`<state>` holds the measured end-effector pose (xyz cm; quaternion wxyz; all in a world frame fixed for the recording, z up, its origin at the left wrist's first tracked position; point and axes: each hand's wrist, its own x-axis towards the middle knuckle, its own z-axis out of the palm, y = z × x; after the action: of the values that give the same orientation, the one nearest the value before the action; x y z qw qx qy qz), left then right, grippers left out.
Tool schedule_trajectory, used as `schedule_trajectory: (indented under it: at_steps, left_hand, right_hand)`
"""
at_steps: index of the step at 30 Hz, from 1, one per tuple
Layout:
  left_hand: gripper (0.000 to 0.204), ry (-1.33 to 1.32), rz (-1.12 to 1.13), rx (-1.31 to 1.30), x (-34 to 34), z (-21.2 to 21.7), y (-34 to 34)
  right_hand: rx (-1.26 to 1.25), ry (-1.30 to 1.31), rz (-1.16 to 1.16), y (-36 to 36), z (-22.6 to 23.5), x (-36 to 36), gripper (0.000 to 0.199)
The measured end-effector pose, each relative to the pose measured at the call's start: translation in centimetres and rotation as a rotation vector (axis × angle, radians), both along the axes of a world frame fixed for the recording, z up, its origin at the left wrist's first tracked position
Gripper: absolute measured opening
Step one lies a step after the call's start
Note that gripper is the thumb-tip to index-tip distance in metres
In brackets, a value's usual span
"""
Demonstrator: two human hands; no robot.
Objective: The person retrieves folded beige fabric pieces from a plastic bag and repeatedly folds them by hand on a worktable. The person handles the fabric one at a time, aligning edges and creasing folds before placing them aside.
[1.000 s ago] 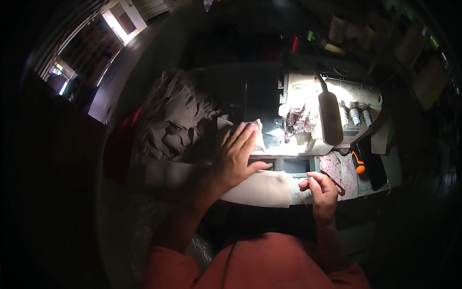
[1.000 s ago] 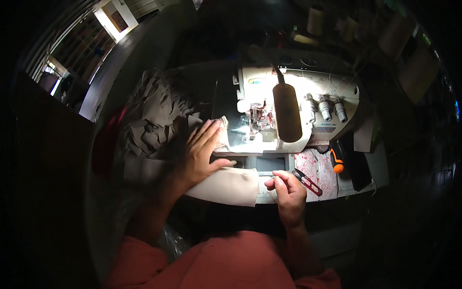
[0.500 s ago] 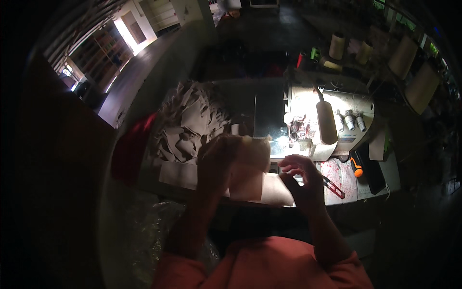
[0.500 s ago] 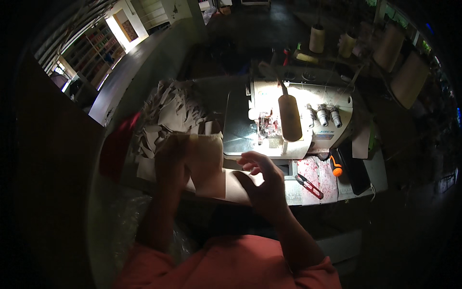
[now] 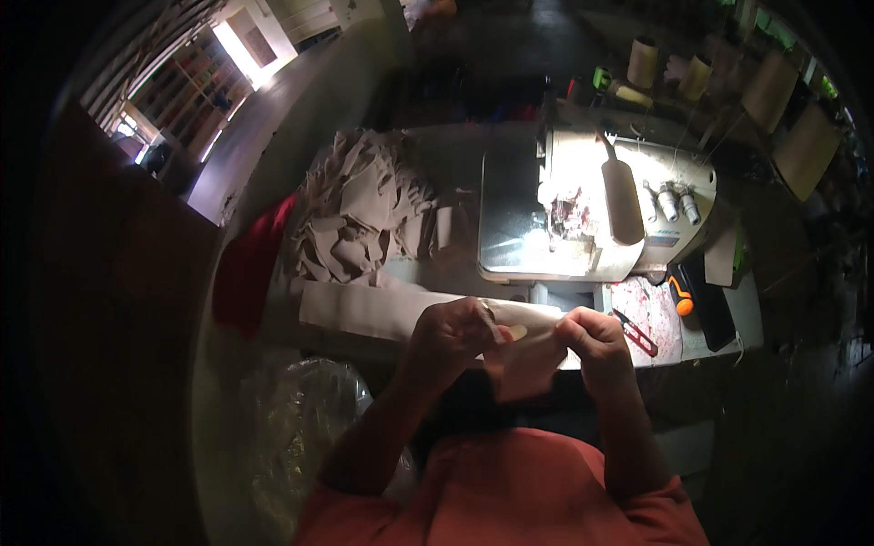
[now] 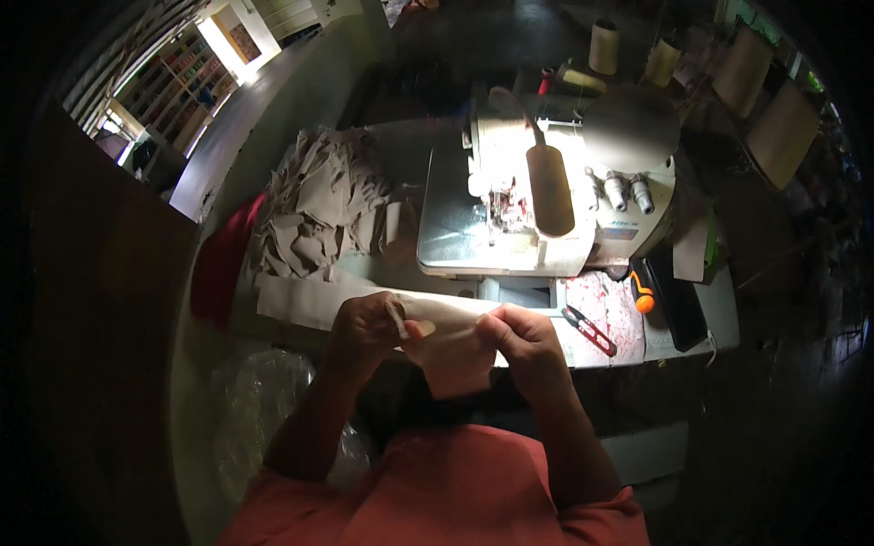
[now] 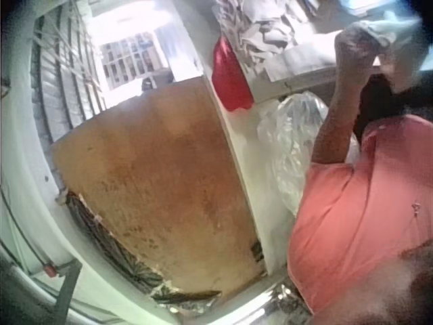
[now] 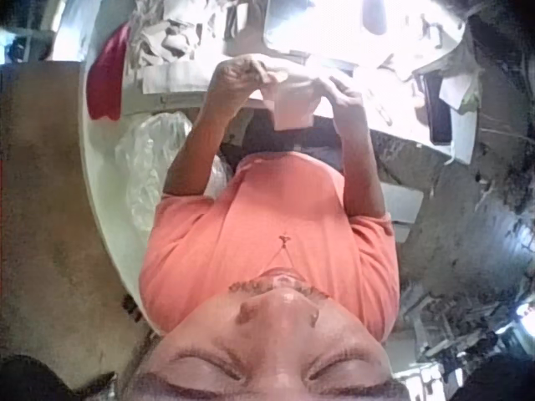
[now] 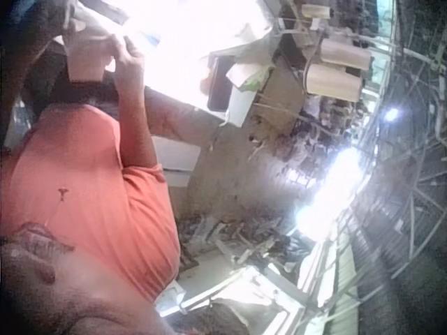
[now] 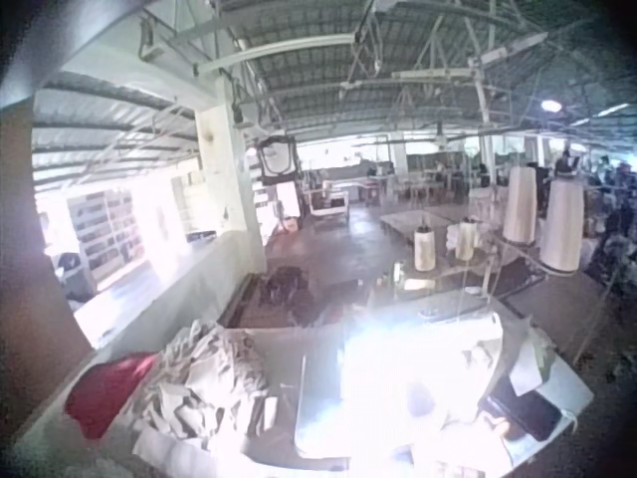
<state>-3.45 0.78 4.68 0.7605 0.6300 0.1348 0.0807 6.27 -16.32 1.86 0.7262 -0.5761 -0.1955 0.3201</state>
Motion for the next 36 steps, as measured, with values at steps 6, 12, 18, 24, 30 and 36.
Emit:
schedule_trajectory:
  at_steps: [6, 12, 18, 24, 30, 36]
  left_hand:
    - [0.012, 0.049, -0.159, -0.157, -0.4, -1.1, 1.0]
    - [0.014, 0.181, -0.091, -0.151, 0.1, -1.3, -0.1]
    - [0.018, 0.394, -0.194, 0.029, 0.6, -1.2, 0.9]
    - [0.023, 0.453, -0.396, -0.149, 0.3, -1.0, 0.1]
    - [0.023, 0.490, -0.357, -0.185, -0.9, -2.1, 0.1]
    - [0.022, 0.459, -0.299, -0.341, -2.6, -4.0, -0.8]
  right_hand:
    - [0.315, 0.428, -0.124, -1.6, -2.0, 0.8, 0.019]
    - [0.072, 0.439, -0.150, -2.6, -3.3, 0.6, 0.014]
    - [-0.277, -0.362, 0.233, -3.9, -1.6, -0.9, 0.020]
    - [0.157, 0.448, 0.056, -5.1, -5.9, -0.6, 0.046]
    - [0.115, 0.668, -0.017, -5.4, -6.2, -1.8, 0.048]
    - [0.131, 0.681, 0.070, -6.4, -6.4, -2.5, 0.047]
